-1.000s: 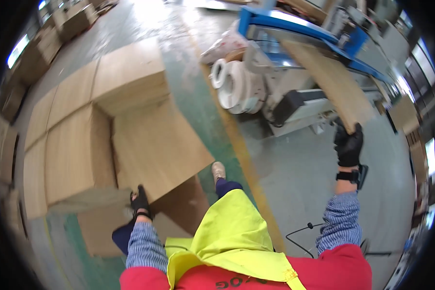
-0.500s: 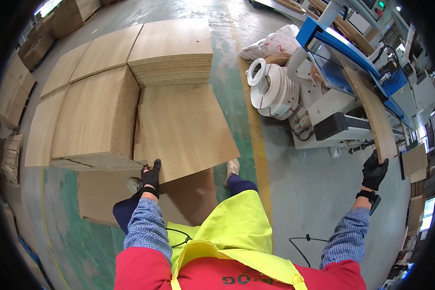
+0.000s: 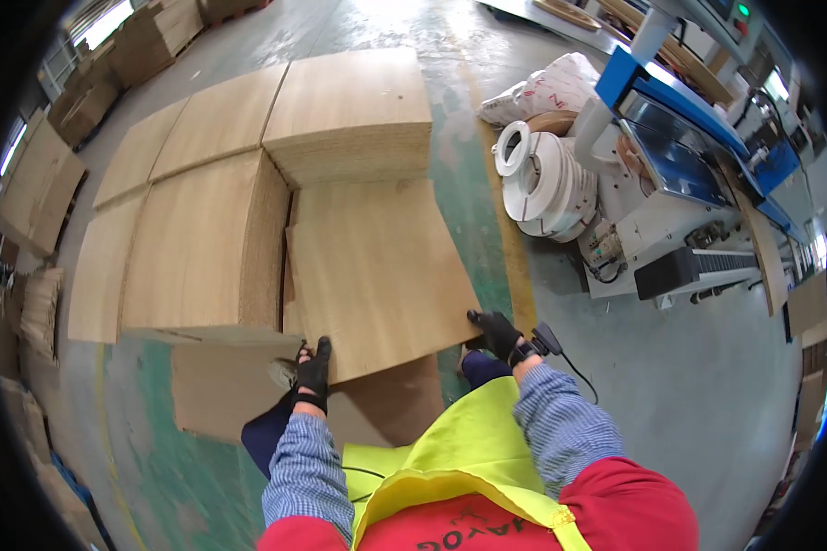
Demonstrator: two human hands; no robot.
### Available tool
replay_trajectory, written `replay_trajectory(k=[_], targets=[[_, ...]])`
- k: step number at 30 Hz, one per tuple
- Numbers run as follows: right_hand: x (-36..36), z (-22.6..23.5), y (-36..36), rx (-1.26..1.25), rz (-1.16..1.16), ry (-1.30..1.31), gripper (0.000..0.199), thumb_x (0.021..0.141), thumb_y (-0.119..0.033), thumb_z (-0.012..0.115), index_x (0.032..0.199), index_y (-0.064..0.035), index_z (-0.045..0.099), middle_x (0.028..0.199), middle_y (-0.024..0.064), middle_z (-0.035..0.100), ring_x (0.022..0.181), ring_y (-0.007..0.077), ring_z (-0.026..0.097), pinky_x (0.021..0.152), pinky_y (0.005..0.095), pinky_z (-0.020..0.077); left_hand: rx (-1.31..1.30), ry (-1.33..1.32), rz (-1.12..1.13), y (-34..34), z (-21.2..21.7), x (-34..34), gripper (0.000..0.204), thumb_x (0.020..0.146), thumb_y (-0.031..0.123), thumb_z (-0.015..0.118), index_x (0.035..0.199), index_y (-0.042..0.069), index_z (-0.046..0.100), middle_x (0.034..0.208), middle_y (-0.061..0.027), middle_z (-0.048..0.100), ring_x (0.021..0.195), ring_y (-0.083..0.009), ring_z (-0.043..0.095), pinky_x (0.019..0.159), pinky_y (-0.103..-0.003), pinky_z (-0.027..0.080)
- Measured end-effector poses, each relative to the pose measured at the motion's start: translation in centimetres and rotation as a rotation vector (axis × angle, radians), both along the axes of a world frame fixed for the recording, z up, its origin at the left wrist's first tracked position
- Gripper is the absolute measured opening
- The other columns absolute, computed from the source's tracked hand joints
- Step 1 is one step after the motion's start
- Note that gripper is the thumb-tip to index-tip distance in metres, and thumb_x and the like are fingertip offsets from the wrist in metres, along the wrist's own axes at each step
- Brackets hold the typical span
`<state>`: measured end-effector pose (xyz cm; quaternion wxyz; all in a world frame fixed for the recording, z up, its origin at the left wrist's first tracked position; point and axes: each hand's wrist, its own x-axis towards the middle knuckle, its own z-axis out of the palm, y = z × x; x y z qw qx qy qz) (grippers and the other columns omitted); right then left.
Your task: Feeding rectangular wooden panels into a woodworking processing machine one by one.
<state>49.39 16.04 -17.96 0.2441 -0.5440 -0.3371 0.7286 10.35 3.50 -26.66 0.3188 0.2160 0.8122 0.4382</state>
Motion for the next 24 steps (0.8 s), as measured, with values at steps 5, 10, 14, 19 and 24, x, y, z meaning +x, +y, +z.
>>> replay_trajectory(k=[5, 10, 14, 19, 24], targets=[[1.5, 14.6, -5.8, 0.224, 0.047, 0.163, 0.036, 0.087, -0.031, 0.059, 0.108, -0.0024, 0.055, 0.088, 0.0063, 0.062, 0.075, 0.0166, 0.061, 0.062, 0.029, 0.0518, 0.095, 0.109, -0.393, -3.5, 3.4, 1.0, 0.033, 0.094, 0.031, 0.048, 0.099, 0.0, 0.06, 0.088, -0.0141, 0.064, 0.08, -0.0187, 0.06, 0.068, -0.034, 0.049], [6.3, 28.3, -12.5, 0.647, 0.13, -0.341, 0.033, 0.084, -0.027, 0.062, 0.104, -0.002, 0.055, 0.079, 0.0024, 0.059, 0.062, 0.0069, 0.052, 0.053, 0.0237, 0.0436, 0.538, 0.818, -0.745, -4.3, 11.7, 9.3, 0.03, 0.088, 0.005, 0.044, 0.114, -0.005, 0.055, 0.103, -0.0186, 0.061, 0.092, -0.0283, 0.058, 0.081, -0.037, 0.047], [12.6, 33.0, -17.0, 0.751, -0.343, -0.323, 0.039, 0.082, -0.029, 0.058, 0.1, 0.0054, 0.055, 0.074, 0.0071, 0.06, 0.06, 0.0174, 0.06, 0.052, 0.0269, 0.0486, 0.765, 0.803, -0.904, -2.3, 22.8, 14.6, 0.04, 0.081, -0.003, 0.043, 0.12, -0.007, 0.052, 0.118, -0.0208, 0.055, 0.108, -0.0356, 0.052, 0.095, -0.043, 0.04], [15.9, 33.7, -16.9, 0.798, -0.965, 0.644, 0.052, 0.09, -0.049, 0.045, 0.109, -0.0019, 0.055, 0.085, 0.0053, 0.064, 0.068, 0.0176, 0.064, 0.057, 0.0264, 0.0504, 1.179, 0.66, -0.953, 1.9, 33.8, 21.5, 0.032, 0.086, -0.005, 0.052, 0.118, -0.004, 0.054, 0.116, -0.0118, 0.055, 0.106, -0.0247, 0.051, 0.093, -0.033, 0.041], [7.8, 30.7, -17.0, 0.592, -0.669, 0.543, 0.051, 0.096, -0.046, 0.03, 0.133, -0.0117, 0.038, 0.12, 0.0134, 0.057, 0.095, 0.0274, 0.063, 0.073, 0.0398, 0.0535, 0.827, -0.915, -1.171, 5.5, 36.9, 31.0, 0.024, 0.087, -0.001, 0.058, 0.111, -0.001, 0.054, 0.098, -0.0001, 0.049, 0.097, -0.0096, 0.048, 0.088, -0.021, 0.038]])
